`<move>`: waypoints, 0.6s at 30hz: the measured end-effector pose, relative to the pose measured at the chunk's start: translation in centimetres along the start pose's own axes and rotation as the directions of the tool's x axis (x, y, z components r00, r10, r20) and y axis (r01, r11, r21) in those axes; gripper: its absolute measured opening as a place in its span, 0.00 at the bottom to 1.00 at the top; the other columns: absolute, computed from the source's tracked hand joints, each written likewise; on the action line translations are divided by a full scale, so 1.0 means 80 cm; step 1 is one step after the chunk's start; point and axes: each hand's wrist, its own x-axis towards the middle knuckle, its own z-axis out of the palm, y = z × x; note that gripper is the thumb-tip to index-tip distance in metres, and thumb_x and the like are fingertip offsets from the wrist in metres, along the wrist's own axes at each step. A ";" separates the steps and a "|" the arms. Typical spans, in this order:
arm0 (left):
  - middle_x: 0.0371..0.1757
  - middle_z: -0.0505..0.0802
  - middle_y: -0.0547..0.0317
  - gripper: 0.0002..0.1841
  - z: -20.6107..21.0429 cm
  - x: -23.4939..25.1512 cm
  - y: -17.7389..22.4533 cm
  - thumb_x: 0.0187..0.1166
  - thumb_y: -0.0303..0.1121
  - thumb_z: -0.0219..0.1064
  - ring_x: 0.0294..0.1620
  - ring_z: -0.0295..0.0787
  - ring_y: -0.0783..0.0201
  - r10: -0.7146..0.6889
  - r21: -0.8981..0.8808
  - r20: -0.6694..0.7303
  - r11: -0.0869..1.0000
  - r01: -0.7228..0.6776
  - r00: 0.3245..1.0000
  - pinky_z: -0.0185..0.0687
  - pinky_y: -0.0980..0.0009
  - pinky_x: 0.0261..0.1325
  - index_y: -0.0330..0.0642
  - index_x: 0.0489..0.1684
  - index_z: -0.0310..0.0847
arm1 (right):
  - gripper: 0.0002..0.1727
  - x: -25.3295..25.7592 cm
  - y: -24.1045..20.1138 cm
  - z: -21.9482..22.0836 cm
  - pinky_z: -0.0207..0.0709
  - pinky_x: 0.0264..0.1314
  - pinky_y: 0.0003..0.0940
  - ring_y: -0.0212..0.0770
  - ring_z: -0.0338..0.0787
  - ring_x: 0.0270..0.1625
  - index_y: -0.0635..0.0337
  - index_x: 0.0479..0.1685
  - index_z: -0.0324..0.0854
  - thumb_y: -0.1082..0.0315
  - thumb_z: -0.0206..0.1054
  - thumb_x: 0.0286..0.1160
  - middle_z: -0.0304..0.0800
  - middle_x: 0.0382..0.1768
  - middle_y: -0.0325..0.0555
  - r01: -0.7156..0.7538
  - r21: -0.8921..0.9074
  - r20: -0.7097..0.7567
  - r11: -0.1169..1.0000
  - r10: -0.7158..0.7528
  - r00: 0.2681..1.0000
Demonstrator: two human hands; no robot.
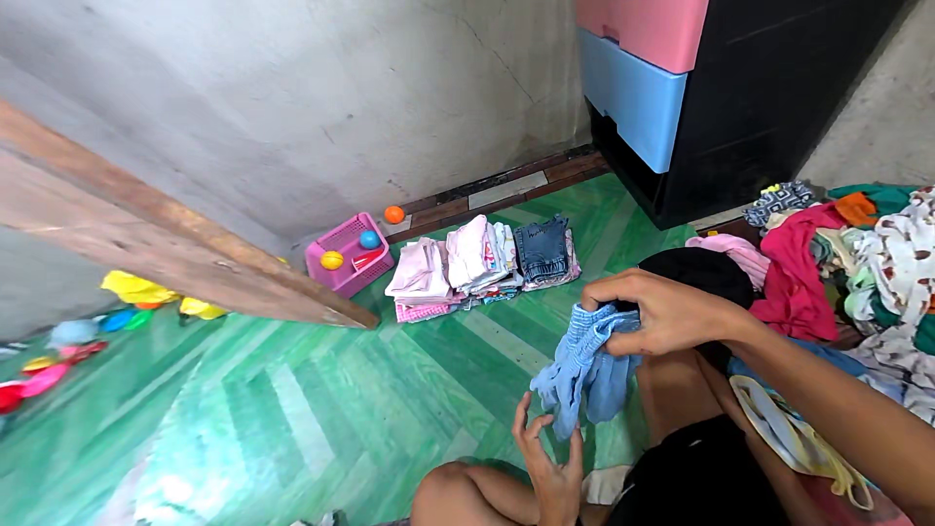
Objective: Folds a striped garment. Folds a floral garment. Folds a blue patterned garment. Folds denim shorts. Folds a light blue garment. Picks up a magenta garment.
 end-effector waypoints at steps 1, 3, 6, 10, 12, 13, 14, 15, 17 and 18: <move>0.78 0.74 0.50 0.23 0.000 -0.003 0.000 0.70 0.42 0.79 0.84 0.66 0.65 -0.015 0.010 -0.010 1.000 0.015 1.000 0.66 0.67 0.83 0.47 0.53 0.70 | 0.11 -0.001 0.001 -0.001 0.73 0.41 0.16 0.20 0.82 0.40 0.60 0.40 0.85 0.64 0.73 0.64 0.87 0.34 0.38 0.006 0.001 -0.012 1.000 -0.006 1.000; 0.80 0.73 0.50 0.27 0.000 -0.006 -0.001 0.68 0.42 0.81 0.86 0.64 0.64 -0.032 -0.003 -0.014 0.999 0.032 0.999 0.64 0.65 0.85 0.46 0.59 0.70 | 0.10 -0.003 0.003 -0.003 0.72 0.41 0.15 0.20 0.81 0.40 0.60 0.39 0.85 0.64 0.73 0.64 0.86 0.34 0.37 0.024 0.008 -0.020 1.000 -0.023 1.000; 0.84 0.71 0.49 0.40 0.003 0.000 0.002 0.64 0.43 0.83 0.89 0.62 0.63 -0.021 -0.037 -0.001 0.999 0.021 1.000 0.61 0.63 0.88 0.45 0.75 0.64 | 0.11 -0.005 0.004 -0.003 0.73 0.41 0.15 0.20 0.82 0.41 0.61 0.39 0.85 0.64 0.74 0.62 0.86 0.35 0.39 0.048 0.035 0.011 0.998 -0.048 0.999; 0.73 0.81 0.44 0.43 0.006 0.023 0.010 0.63 0.44 0.81 0.79 0.72 0.62 -0.035 -0.027 0.053 0.999 0.037 0.998 0.65 0.65 0.83 0.36 0.78 0.65 | 0.12 -0.007 0.005 -0.002 0.74 0.44 0.18 0.24 0.84 0.44 0.63 0.39 0.84 0.65 0.73 0.59 0.88 0.38 0.43 0.102 0.053 0.038 0.993 -0.104 0.994; 0.56 0.90 0.50 0.27 0.001 0.037 0.005 0.60 0.42 0.79 0.69 0.80 0.62 -0.015 -0.030 0.079 0.999 0.017 0.997 0.72 0.67 0.76 0.35 0.55 0.82 | 0.13 -0.011 0.009 -0.006 0.75 0.45 0.18 0.25 0.84 0.45 0.63 0.39 0.84 0.65 0.74 0.59 0.89 0.40 0.44 0.087 0.044 0.022 0.995 -0.088 0.996; 0.49 0.92 0.55 0.19 -0.005 0.045 -0.003 0.60 0.42 0.79 0.67 0.83 0.63 -0.007 -0.054 0.114 0.998 0.014 0.993 0.74 0.68 0.75 0.38 0.41 0.86 | 0.13 -0.015 0.011 -0.010 0.76 0.46 0.19 0.24 0.85 0.46 0.62 0.39 0.85 0.64 0.74 0.59 0.89 0.41 0.42 0.052 0.023 0.007 0.998 -0.052 0.999; 0.47 0.92 0.58 0.16 -0.015 0.053 -0.013 0.61 0.41 0.80 0.65 0.84 0.65 -0.014 -0.090 0.168 0.995 0.030 0.986 0.75 0.68 0.75 0.40 0.36 0.86 | 0.13 -0.018 0.015 -0.013 0.77 0.46 0.20 0.24 0.85 0.45 0.61 0.40 0.85 0.63 0.75 0.59 0.89 0.40 0.40 0.000 -0.007 -0.015 1.000 0.000 1.000; 0.47 0.93 0.58 0.15 -0.027 0.062 -0.024 0.61 0.40 0.81 0.66 0.85 0.64 -0.034 -0.137 0.229 0.988 0.067 0.973 0.76 0.66 0.76 0.40 0.35 0.86 | 0.14 -0.022 0.019 -0.016 0.77 0.45 0.22 0.24 0.85 0.44 0.59 0.40 0.84 0.62 0.75 0.59 0.88 0.38 0.39 -0.061 -0.040 -0.046 0.997 0.059 0.997; 0.50 0.94 0.56 0.13 -0.057 0.081 -0.045 0.61 0.36 0.80 0.67 0.87 0.63 -0.076 -0.234 0.338 0.959 0.162 0.938 0.77 0.63 0.76 0.39 0.36 0.86 | 0.17 -0.029 0.025 -0.018 0.79 0.47 0.28 0.28 0.85 0.44 0.59 0.45 0.78 0.63 0.76 0.59 0.87 0.38 0.40 -0.186 -0.058 -0.099 0.981 0.180 0.979; 0.51 0.94 0.57 0.12 -0.074 0.092 -0.051 0.63 0.34 0.80 0.67 0.88 0.62 -0.088 -0.286 0.384 0.935 0.208 0.919 0.79 0.62 0.75 0.40 0.37 0.87 | 0.21 -0.032 0.027 -0.017 0.81 0.50 0.29 0.29 0.87 0.45 0.59 0.49 0.75 0.64 0.76 0.59 0.87 0.41 0.40 -0.237 -0.042 -0.120 0.971 0.231 0.966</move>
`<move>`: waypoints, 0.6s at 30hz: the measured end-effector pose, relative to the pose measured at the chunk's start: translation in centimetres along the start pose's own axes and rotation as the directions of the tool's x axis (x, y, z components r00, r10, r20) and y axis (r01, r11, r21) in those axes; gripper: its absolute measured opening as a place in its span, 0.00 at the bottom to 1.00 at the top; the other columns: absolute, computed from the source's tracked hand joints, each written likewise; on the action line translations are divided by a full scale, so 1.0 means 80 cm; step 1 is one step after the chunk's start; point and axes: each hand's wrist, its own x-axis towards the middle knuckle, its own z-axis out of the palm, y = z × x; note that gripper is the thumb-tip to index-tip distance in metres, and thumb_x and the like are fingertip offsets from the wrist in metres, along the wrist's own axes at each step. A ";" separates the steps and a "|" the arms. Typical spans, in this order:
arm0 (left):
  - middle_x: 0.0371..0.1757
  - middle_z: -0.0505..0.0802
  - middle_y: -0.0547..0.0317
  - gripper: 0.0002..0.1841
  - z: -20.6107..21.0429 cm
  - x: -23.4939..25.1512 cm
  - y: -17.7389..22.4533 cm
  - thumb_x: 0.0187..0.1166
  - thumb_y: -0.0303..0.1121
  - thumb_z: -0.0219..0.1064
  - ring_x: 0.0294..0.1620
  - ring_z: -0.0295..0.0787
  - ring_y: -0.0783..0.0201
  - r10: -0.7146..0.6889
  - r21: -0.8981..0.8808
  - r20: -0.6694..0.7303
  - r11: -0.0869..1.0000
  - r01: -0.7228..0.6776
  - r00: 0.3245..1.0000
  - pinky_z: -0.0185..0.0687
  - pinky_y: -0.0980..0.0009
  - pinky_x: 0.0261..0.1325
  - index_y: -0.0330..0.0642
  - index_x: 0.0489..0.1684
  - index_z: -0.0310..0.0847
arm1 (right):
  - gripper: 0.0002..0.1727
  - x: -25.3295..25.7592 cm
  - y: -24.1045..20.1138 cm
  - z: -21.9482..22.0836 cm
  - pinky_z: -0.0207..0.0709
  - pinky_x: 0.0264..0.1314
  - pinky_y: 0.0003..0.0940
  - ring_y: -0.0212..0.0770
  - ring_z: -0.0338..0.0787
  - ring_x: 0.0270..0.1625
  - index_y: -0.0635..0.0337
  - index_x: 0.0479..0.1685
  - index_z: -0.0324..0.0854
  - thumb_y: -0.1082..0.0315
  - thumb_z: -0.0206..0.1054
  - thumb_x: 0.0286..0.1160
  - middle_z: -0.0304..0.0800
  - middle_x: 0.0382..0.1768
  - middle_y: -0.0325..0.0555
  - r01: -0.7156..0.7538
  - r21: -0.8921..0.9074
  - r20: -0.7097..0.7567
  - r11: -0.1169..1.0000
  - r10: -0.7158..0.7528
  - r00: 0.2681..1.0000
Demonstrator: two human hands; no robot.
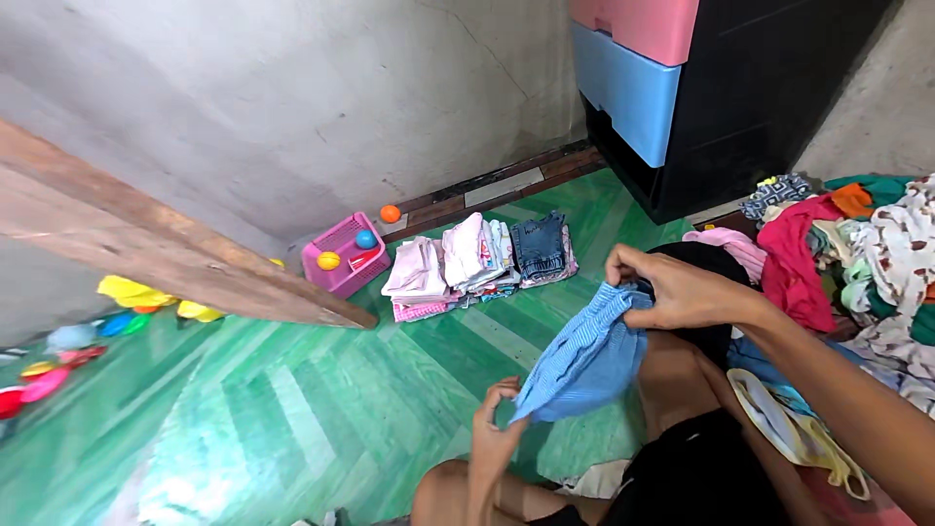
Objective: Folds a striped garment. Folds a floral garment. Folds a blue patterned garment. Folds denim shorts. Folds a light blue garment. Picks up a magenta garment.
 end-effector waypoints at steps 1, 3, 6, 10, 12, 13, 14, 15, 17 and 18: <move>0.53 0.95 0.58 0.11 -0.020 0.005 0.004 0.65 0.35 0.80 0.67 0.88 0.61 -0.013 -0.058 0.041 0.998 0.015 0.999 0.80 0.61 0.75 0.43 0.40 0.88 | 0.24 -0.002 0.003 0.003 0.82 0.52 0.28 0.28 0.88 0.46 0.57 0.54 0.73 0.64 0.76 0.58 0.88 0.42 0.39 -0.039 0.017 -0.014 0.999 0.039 0.999; 0.55 0.95 0.64 0.09 -0.050 0.011 0.018 0.69 0.36 0.79 0.66 0.89 0.64 -0.042 -0.126 0.103 0.990 0.055 0.994 0.82 0.65 0.73 0.50 0.43 0.89 | 0.32 -0.006 0.013 0.013 0.84 0.54 0.29 0.29 0.89 0.47 0.55 0.68 0.69 0.64 0.76 0.60 0.89 0.43 0.38 -0.090 0.030 0.010 0.995 0.090 0.996; 0.48 0.96 0.68 0.09 -0.084 0.006 0.028 0.67 0.32 0.79 0.51 0.93 0.74 -0.176 -0.120 0.195 0.972 0.201 0.965 0.89 0.75 0.56 0.49 0.43 0.91 | 0.33 -0.011 0.028 0.037 0.79 0.59 0.58 0.57 0.88 0.53 0.61 0.77 0.76 0.72 0.74 0.65 0.89 0.52 0.61 -0.165 -0.010 0.178 0.986 0.164 0.970; 0.40 0.96 0.68 0.11 -0.106 0.008 0.017 0.66 0.25 0.77 0.40 0.93 0.75 -0.379 -0.103 0.223 0.907 0.409 0.898 0.90 0.75 0.47 0.43 0.44 0.89 | 0.19 -0.011 0.063 0.066 0.81 0.58 0.45 0.46 0.89 0.51 0.64 0.60 0.87 0.74 0.73 0.67 0.91 0.50 0.56 -0.189 0.093 0.319 0.978 0.150 0.936; 0.41 0.96 0.62 0.11 -0.103 0.023 -0.008 0.67 0.21 0.74 0.42 0.93 0.72 -0.519 0.016 0.164 0.851 0.524 0.839 0.90 0.72 0.50 0.34 0.47 0.87 | 0.20 0.004 0.090 0.088 0.78 0.61 0.56 0.54 0.88 0.53 0.64 0.62 0.86 0.72 0.75 0.69 0.90 0.51 0.60 -0.309 0.002 0.352 0.951 0.289 0.890; 0.43 0.95 0.58 0.11 -0.101 0.033 -0.023 0.69 0.21 0.74 0.44 0.92 0.71 -0.562 0.087 0.138 0.827 0.555 0.816 0.89 0.71 0.53 0.32 0.48 0.86 | 0.20 0.014 0.102 0.101 0.75 0.63 0.63 0.58 0.87 0.56 0.62 0.62 0.86 0.70 0.75 0.70 0.90 0.52 0.61 -0.368 -0.065 0.338 0.927 0.368 0.866; 0.45 0.94 0.54 0.11 -0.099 0.045 -0.037 0.70 0.21 0.74 0.47 0.91 0.69 -0.575 0.151 0.109 0.816 0.558 0.811 0.88 0.70 0.55 0.30 0.49 0.86 | 0.20 0.024 0.110 0.113 0.71 0.66 0.68 0.61 0.86 0.61 0.60 0.63 0.85 0.69 0.74 0.71 0.89 0.55 0.61 -0.417 -0.123 0.300 0.901 0.434 0.850; 0.47 0.93 0.52 0.10 -0.096 0.055 -0.047 0.71 0.21 0.73 0.49 0.90 0.68 -0.559 0.197 0.066 0.820 0.538 0.827 0.87 0.68 0.57 0.30 0.49 0.86 | 0.20 0.033 0.115 0.123 0.67 0.70 0.70 0.62 0.84 0.66 0.58 0.64 0.85 0.68 0.73 0.72 0.89 0.58 0.60 -0.451 -0.166 0.241 0.877 0.479 0.844; 0.48 0.92 0.51 0.09 -0.093 0.072 -0.054 0.71 0.20 0.73 0.51 0.90 0.67 -0.464 0.224 -0.058 0.857 0.464 0.884 0.87 0.68 0.56 0.31 0.47 0.86 | 0.20 0.046 0.118 0.138 0.63 0.75 0.67 0.60 0.78 0.73 0.55 0.65 0.84 0.70 0.68 0.73 0.88 0.62 0.55 -0.464 -0.192 0.097 0.865 0.487 0.868; 0.48 0.93 0.52 0.09 -0.093 0.077 -0.054 0.69 0.20 0.72 0.51 0.90 0.67 -0.397 0.216 -0.120 0.884 0.415 0.910 0.88 0.69 0.55 0.32 0.45 0.86 | 0.19 0.049 0.121 0.144 0.63 0.75 0.65 0.59 0.77 0.74 0.55 0.65 0.84 0.72 0.66 0.73 0.87 0.63 0.53 -0.439 -0.180 0.023 0.880 0.450 0.893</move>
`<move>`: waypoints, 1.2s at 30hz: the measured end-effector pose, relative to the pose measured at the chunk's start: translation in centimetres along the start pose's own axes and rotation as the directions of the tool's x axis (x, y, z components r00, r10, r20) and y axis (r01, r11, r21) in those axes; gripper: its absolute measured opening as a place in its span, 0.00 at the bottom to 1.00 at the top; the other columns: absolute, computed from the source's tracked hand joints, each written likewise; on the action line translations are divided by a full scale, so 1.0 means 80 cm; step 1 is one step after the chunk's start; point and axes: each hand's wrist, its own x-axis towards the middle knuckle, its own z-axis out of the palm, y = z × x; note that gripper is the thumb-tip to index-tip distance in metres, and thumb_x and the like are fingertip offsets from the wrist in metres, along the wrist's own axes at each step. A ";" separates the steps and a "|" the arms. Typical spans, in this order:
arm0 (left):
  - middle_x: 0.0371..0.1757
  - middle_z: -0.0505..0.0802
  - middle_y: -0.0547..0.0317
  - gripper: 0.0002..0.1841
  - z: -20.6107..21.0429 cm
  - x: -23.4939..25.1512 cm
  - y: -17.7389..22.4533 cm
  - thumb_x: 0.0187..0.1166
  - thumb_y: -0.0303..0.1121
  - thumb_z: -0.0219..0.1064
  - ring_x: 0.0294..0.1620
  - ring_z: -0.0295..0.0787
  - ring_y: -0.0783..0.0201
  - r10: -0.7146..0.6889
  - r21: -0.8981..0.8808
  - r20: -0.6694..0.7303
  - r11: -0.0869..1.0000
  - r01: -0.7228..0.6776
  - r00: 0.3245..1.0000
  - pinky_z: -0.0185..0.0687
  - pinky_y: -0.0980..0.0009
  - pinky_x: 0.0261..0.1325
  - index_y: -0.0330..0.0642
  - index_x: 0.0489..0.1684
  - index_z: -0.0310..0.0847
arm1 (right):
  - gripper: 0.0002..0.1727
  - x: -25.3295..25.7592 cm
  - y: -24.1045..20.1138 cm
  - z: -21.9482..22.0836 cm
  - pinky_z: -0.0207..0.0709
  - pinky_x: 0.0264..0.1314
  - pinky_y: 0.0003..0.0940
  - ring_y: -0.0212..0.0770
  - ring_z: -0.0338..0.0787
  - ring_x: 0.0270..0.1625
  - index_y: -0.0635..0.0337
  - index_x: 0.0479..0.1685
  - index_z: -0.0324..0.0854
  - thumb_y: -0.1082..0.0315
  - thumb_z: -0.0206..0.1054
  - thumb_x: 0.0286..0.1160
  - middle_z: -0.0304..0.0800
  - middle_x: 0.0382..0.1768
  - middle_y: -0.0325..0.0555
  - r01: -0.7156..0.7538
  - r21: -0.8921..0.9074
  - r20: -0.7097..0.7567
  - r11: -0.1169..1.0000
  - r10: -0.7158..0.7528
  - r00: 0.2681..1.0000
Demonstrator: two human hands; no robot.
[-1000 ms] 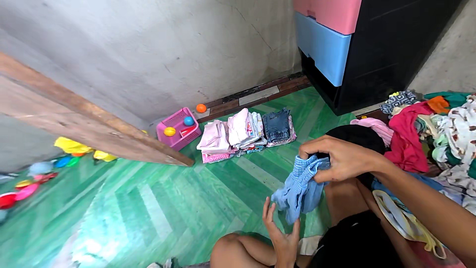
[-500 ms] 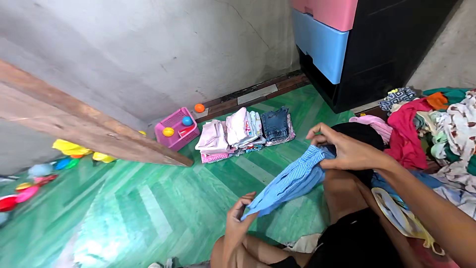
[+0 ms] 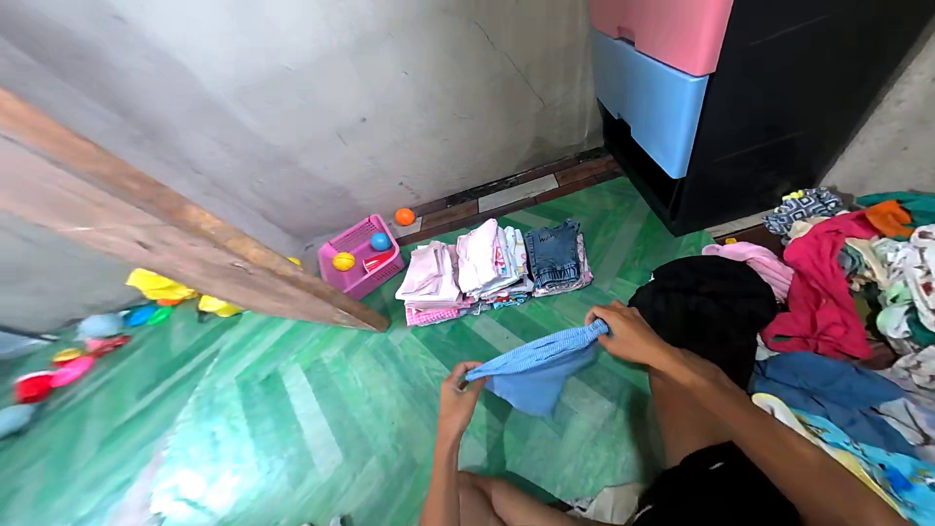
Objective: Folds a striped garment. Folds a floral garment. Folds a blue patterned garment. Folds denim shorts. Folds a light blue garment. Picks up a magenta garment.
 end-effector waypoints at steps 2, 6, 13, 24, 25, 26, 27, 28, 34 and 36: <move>0.49 0.92 0.53 0.09 -0.002 0.004 -0.002 0.66 0.21 0.72 0.55 0.89 0.67 0.114 -0.026 -0.103 0.993 -0.117 0.988 0.87 0.69 0.58 0.33 0.43 0.87 | 0.20 0.008 0.003 0.014 0.64 0.77 0.63 0.59 0.77 0.75 0.58 0.63 0.84 0.76 0.64 0.72 0.87 0.64 0.53 0.086 0.030 -0.134 0.996 -0.081 0.988; 0.51 0.93 0.53 0.07 0.001 -0.002 -0.047 0.62 0.24 0.74 0.63 0.85 0.57 0.284 0.074 -0.098 0.958 -0.277 0.954 0.79 0.57 0.68 0.38 0.37 0.91 | 0.19 0.023 0.027 0.051 0.68 0.76 0.63 0.64 0.76 0.75 0.60 0.59 0.85 0.81 0.62 0.70 0.83 0.65 0.60 0.189 -0.057 -0.209 0.980 -0.197 0.958; 0.57 0.91 0.40 0.10 0.057 -0.060 -0.119 0.65 0.22 0.76 0.70 0.80 0.39 -0.101 0.366 0.369 0.930 -0.045 0.924 0.68 0.46 0.79 0.38 0.44 0.95 | 0.25 0.009 0.098 0.137 0.63 0.78 0.71 0.70 0.71 0.80 0.57 0.66 0.84 0.87 0.59 0.72 0.79 0.71 0.65 0.090 -0.286 0.227 0.954 -0.024 0.974; 0.57 0.91 0.45 0.08 0.074 -0.081 -0.133 0.62 0.26 0.76 0.72 0.77 0.43 -0.149 0.416 0.459 0.907 -0.064 0.876 0.67 0.50 0.79 0.41 0.39 0.95 | 0.28 -0.035 0.060 0.168 0.48 0.85 0.76 0.68 0.63 0.86 0.64 0.72 0.79 0.78 0.73 0.67 0.73 0.77 0.64 0.192 -0.334 0.374 0.923 -0.057 0.925; 0.56 0.92 0.44 0.08 0.074 -0.082 -0.132 0.63 0.25 0.76 0.71 0.77 0.43 -0.133 0.402 0.456 0.913 -0.070 0.880 0.67 0.50 0.79 0.40 0.38 0.95 | 0.25 -0.033 0.060 0.170 0.52 0.84 0.73 0.67 0.66 0.84 0.64 0.70 0.81 0.78 0.70 0.70 0.75 0.75 0.63 0.220 -0.325 0.392 0.920 -0.081 0.916; 0.56 0.92 0.45 0.08 0.073 -0.082 -0.131 0.63 0.25 0.75 0.71 0.78 0.43 -0.129 0.397 0.454 0.915 -0.071 0.881 0.67 0.51 0.79 0.40 0.39 0.95 | 0.22 -0.031 0.061 0.172 0.55 0.83 0.71 0.66 0.67 0.83 0.64 0.68 0.82 0.77 0.68 0.72 0.77 0.74 0.62 0.236 -0.329 0.406 0.914 -0.088 0.909; 0.57 0.92 0.45 0.08 0.072 -0.082 -0.129 0.64 0.25 0.75 0.71 0.79 0.44 -0.139 0.404 0.458 0.912 -0.067 0.878 0.68 0.51 0.79 0.39 0.40 0.95 | 0.21 -0.028 0.062 0.174 0.57 0.82 0.70 0.66 0.68 0.82 0.63 0.68 0.83 0.76 0.67 0.73 0.78 0.74 0.62 0.236 -0.337 0.424 0.911 -0.077 0.902; 0.57 0.92 0.46 0.09 0.072 -0.082 -0.127 0.65 0.25 0.74 0.72 0.79 0.44 -0.164 0.426 0.467 0.903 -0.059 0.869 0.69 0.51 0.79 0.39 0.41 0.94 | 0.21 -0.027 0.062 0.173 0.58 0.81 0.69 0.66 0.68 0.82 0.62 0.68 0.83 0.75 0.67 0.75 0.77 0.75 0.61 0.226 -0.348 0.446 0.910 -0.051 0.894; 0.59 0.92 0.50 0.15 0.072 -0.078 -0.119 0.74 0.44 0.70 0.73 0.79 0.46 -0.421 0.569 0.549 0.821 0.046 0.722 0.70 0.46 0.77 0.42 0.43 0.95 | 0.18 -0.027 0.064 0.162 0.59 0.78 0.68 0.61 0.71 0.80 0.53 0.62 0.90 0.60 0.64 0.80 0.82 0.70 0.53 0.176 -0.296 0.526 0.939 0.006 0.851; 0.54 0.94 0.48 0.19 0.066 -0.061 -0.118 0.76 0.48 0.68 0.63 0.88 0.48 -0.462 0.562 0.494 0.816 0.135 0.737 0.78 0.43 0.68 0.41 0.43 0.93 | 0.17 -0.023 0.068 0.157 0.61 0.77 0.65 0.59 0.75 0.76 0.56 0.56 0.91 0.58 0.63 0.80 0.86 0.65 0.53 0.140 -0.233 0.447 0.962 -0.022 0.894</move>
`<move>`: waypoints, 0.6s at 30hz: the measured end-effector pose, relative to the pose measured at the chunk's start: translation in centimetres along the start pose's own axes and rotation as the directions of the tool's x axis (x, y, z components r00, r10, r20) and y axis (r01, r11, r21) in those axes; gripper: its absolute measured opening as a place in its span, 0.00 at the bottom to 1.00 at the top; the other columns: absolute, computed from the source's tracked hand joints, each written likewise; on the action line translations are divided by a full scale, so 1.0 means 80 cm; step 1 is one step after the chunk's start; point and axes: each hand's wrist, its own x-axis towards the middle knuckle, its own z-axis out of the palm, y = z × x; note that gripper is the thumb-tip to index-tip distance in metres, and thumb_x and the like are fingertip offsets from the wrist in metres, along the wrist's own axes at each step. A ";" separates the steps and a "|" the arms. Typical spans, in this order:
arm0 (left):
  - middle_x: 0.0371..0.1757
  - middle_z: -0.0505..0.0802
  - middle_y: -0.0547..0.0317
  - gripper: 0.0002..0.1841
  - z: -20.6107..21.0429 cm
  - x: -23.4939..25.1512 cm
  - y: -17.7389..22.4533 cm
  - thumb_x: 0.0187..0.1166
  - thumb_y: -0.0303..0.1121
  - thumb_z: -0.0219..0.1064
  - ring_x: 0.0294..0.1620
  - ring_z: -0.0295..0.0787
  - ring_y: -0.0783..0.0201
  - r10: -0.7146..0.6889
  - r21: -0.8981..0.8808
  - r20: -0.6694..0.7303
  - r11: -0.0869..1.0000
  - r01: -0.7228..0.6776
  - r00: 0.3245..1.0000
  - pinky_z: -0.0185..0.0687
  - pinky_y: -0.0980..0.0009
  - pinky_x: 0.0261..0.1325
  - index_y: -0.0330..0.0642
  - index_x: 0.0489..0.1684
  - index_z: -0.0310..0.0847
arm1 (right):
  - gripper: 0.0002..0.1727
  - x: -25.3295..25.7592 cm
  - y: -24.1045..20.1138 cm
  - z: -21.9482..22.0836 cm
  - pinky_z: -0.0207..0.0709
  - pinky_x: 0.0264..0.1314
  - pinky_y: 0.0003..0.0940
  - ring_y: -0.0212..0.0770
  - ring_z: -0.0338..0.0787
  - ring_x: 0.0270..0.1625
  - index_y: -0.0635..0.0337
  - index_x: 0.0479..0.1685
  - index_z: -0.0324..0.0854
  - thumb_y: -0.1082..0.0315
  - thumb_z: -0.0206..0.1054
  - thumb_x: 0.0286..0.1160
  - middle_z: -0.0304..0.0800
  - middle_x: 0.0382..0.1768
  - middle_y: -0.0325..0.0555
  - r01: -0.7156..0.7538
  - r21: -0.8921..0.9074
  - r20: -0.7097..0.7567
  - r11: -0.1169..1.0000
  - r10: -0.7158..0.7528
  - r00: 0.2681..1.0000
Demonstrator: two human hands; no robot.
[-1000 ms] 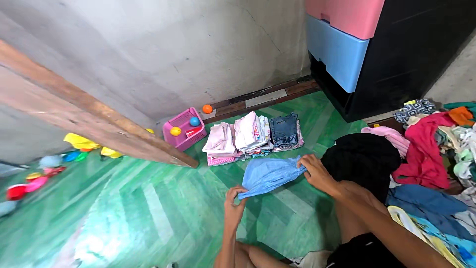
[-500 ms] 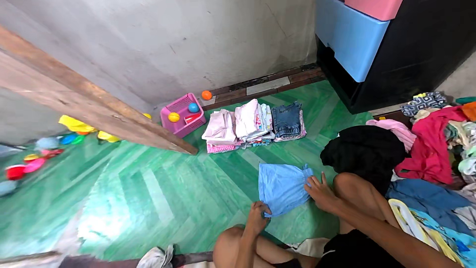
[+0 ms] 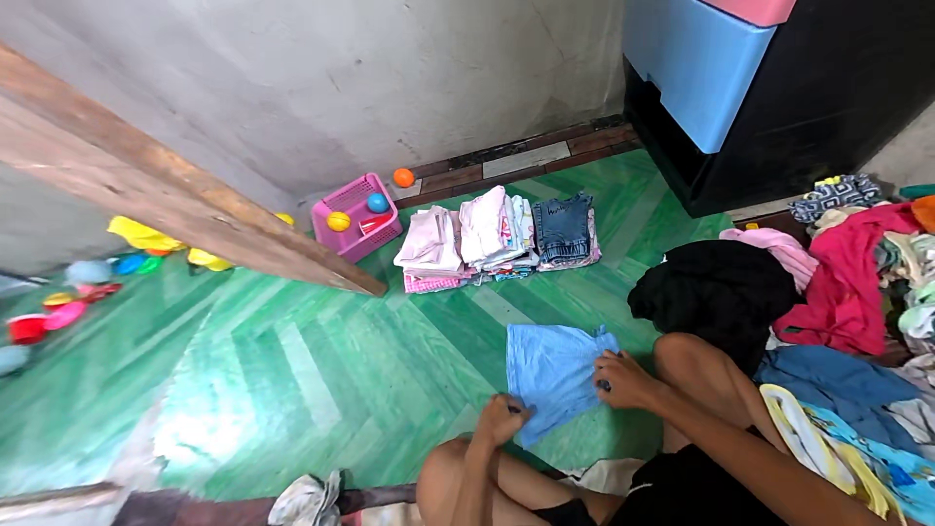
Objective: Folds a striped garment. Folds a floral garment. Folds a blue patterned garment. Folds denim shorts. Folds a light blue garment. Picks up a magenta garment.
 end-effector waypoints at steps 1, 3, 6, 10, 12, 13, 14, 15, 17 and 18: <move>0.52 0.94 0.47 0.18 -0.010 0.005 0.003 0.76 0.46 0.68 0.59 0.90 0.48 -0.022 -0.022 -0.058 1.000 0.021 0.998 0.81 0.42 0.65 0.40 0.44 0.93 | 0.17 0.001 0.004 -0.003 0.62 0.77 0.64 0.58 0.76 0.75 0.56 0.55 0.91 0.59 0.63 0.80 0.87 0.64 0.53 -0.015 0.043 -0.080 0.999 0.019 0.997; 0.55 0.93 0.45 0.16 -0.034 0.019 0.020 0.79 0.42 0.67 0.57 0.91 0.48 -0.054 -0.028 -0.204 0.998 0.049 0.977 0.83 0.43 0.64 0.38 0.51 0.91 | 0.17 0.009 0.014 -0.008 0.64 0.78 0.61 0.58 0.76 0.77 0.57 0.60 0.90 0.62 0.59 0.82 0.86 0.66 0.54 -0.061 0.128 -0.249 0.990 0.091 0.964; 0.70 0.86 0.41 0.15 -0.058 0.055 0.050 0.84 0.34 0.63 0.64 0.88 0.45 -0.007 0.031 -0.374 0.999 0.020 0.927 0.83 0.46 0.67 0.35 0.59 0.87 | 0.19 0.023 0.029 -0.013 0.65 0.79 0.59 0.58 0.73 0.80 0.53 0.69 0.85 0.60 0.57 0.88 0.80 0.74 0.53 -0.151 0.212 -0.351 0.966 0.219 0.910; 0.90 0.67 0.48 0.23 -0.062 0.107 0.073 0.84 0.24 0.57 0.82 0.74 0.44 0.084 0.153 -0.321 0.988 -0.035 0.943 0.76 0.47 0.77 0.40 0.80 0.75 | 0.25 0.031 0.042 -0.009 0.66 0.79 0.63 0.64 0.67 0.84 0.52 0.81 0.76 0.61 0.64 0.85 0.73 0.79 0.60 -0.278 0.291 -0.243 0.915 0.352 0.904; 0.95 0.57 0.54 0.30 -0.061 0.123 0.081 0.84 0.23 0.55 0.85 0.71 0.43 0.050 0.200 -0.253 0.980 0.001 0.966 0.76 0.44 0.76 0.47 0.89 0.64 | 0.29 0.032 0.045 -0.012 0.65 0.80 0.62 0.65 0.67 0.84 0.51 0.84 0.71 0.61 0.66 0.83 0.73 0.80 0.61 -0.300 0.323 -0.214 0.897 0.379 0.900; 0.95 0.57 0.55 0.32 -0.061 0.127 0.083 0.84 0.22 0.55 0.84 0.71 0.43 0.028 0.208 -0.233 0.978 0.021 0.972 0.77 0.43 0.75 0.49 0.91 0.61 | 0.30 0.033 0.046 -0.014 0.65 0.81 0.62 0.65 0.67 0.84 0.51 0.85 0.71 0.61 0.68 0.82 0.73 0.79 0.61 -0.298 0.343 -0.212 0.891 0.383 0.899; 0.94 0.60 0.53 0.32 -0.060 0.129 0.085 0.83 0.22 0.55 0.83 0.73 0.42 0.011 0.205 -0.236 0.978 0.039 0.972 0.78 0.42 0.74 0.50 0.90 0.62 | 0.32 0.033 0.047 -0.015 0.65 0.82 0.62 0.65 0.67 0.84 0.51 0.85 0.70 0.62 0.69 0.80 0.74 0.79 0.61 -0.291 0.369 -0.209 0.883 0.383 0.900; 0.90 0.67 0.50 0.31 -0.059 0.130 0.086 0.83 0.21 0.56 0.80 0.76 0.41 -0.004 0.196 -0.258 0.979 0.056 0.966 0.79 0.41 0.71 0.49 0.88 0.65 | 0.34 0.035 0.050 -0.016 0.64 0.83 0.61 0.65 0.67 0.84 0.53 0.86 0.69 0.63 0.71 0.78 0.74 0.79 0.61 -0.280 0.395 -0.204 0.875 0.381 0.902; 0.84 0.74 0.43 0.28 -0.062 0.129 0.089 0.83 0.23 0.59 0.76 0.79 0.39 -0.054 0.171 -0.291 0.979 0.108 0.955 0.81 0.41 0.70 0.47 0.86 0.68 | 0.39 0.039 0.056 -0.015 0.62 0.85 0.58 0.64 0.68 0.84 0.57 0.87 0.66 0.64 0.75 0.72 0.73 0.79 0.64 -0.263 0.453 -0.191 0.852 0.381 0.905; 0.82 0.76 0.40 0.27 -0.064 0.128 0.089 0.83 0.25 0.60 0.75 0.80 0.38 -0.081 0.163 -0.303 0.977 0.135 0.949 0.81 0.42 0.69 0.45 0.84 0.71 | 0.42 0.040 0.059 -0.014 0.61 0.87 0.57 0.64 0.68 0.84 0.61 0.87 0.64 0.64 0.77 0.69 0.73 0.78 0.65 -0.265 0.477 -0.177 0.838 0.388 0.905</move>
